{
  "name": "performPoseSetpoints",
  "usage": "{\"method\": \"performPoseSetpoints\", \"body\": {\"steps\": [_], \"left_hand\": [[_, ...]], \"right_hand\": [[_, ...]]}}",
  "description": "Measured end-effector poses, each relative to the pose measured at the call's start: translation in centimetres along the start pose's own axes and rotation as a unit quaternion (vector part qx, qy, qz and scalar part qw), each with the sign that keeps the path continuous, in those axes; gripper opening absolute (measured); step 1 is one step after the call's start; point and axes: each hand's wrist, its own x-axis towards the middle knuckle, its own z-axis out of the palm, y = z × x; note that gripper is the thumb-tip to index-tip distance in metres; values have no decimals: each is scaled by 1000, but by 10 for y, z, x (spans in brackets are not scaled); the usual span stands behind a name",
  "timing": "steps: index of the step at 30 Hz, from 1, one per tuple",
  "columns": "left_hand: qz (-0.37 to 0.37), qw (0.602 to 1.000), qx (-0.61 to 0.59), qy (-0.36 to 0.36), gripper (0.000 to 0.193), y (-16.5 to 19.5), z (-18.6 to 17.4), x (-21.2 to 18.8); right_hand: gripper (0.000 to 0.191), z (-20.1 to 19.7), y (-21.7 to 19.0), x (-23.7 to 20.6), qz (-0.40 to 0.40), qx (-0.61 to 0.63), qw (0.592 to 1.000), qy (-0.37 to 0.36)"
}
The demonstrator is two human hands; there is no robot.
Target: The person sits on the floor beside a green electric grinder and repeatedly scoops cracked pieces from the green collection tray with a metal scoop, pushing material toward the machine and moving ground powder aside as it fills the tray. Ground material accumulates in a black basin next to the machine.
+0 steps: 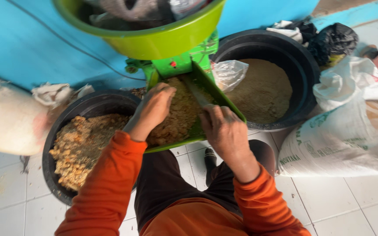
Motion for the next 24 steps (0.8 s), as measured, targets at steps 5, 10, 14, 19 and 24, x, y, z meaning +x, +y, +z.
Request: {"method": "performPoseSetpoints", "body": {"steps": [5,10,14,19,24], "left_hand": [[-7,1000,6,-12,22,1,-5,-1],[-36,998,29,-49,26,5,-13,0],[-38,998,32,-32,24,9,-17,2],[-56,997,22,-39,23,11,-19,2],[-45,999,4,-7,24,10,-18,2]], "right_hand": [[18,-1,-7,0,-15,15,999,37],[21,-6,-11,-2,-27,45,997,61],[21,-5,-10,-3,-31,83,993,75],[23,-10,-13,4,-15,62,997,37],[21,-38,-15,0,-22,105,992,70]]}}
